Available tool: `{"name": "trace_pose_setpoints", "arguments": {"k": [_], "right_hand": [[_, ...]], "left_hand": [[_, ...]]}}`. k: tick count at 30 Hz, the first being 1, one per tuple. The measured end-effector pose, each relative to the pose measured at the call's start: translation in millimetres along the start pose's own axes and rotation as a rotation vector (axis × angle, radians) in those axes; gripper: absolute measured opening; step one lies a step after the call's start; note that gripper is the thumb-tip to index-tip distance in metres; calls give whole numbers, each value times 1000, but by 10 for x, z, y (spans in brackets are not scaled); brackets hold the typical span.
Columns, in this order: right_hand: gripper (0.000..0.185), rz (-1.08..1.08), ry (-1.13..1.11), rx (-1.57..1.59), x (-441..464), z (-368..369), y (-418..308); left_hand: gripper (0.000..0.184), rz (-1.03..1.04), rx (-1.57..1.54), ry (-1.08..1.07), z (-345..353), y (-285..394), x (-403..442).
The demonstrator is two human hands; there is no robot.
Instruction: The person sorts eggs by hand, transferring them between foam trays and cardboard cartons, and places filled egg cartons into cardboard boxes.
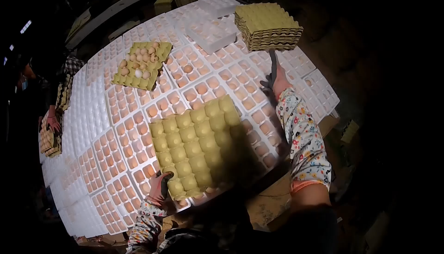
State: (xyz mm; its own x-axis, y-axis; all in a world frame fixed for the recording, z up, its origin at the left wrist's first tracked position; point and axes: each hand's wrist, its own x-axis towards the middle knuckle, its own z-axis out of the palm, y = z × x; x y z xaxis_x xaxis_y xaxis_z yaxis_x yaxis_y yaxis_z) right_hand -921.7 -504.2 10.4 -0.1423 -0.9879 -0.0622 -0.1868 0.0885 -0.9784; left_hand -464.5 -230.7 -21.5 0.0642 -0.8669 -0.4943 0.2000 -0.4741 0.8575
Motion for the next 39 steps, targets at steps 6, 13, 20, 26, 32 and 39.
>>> {"name": "trace_pose_setpoints", "arguments": {"k": [6, 13, 20, 26, 32, 39], "right_hand": [[48, -285, 191, -35, 2800, -130, 630], [31, -254, 292, 173, 3031, -36, 1195], [26, -447, 224, 714, 3326, -654, 1474], [41, -186, 176, 127, 1102, -1375, 506], [52, -33, -152, 441, -1134, -1471, -805], [37, 183, -653, 744, -1894, -905, -990]], "left_hand": [[32, 193, 596, 246, -148, -307, -341], [37, 5, 146, 863, 505, -735, 242], [43, 31, 449, 819, 647, -476, 244], [39, 83, 327, 752, 588, -532, 194], [77, 670, 491, 638, 446, -7, -153], [59, 758, -182, 134, 837, 639, -562]]}}
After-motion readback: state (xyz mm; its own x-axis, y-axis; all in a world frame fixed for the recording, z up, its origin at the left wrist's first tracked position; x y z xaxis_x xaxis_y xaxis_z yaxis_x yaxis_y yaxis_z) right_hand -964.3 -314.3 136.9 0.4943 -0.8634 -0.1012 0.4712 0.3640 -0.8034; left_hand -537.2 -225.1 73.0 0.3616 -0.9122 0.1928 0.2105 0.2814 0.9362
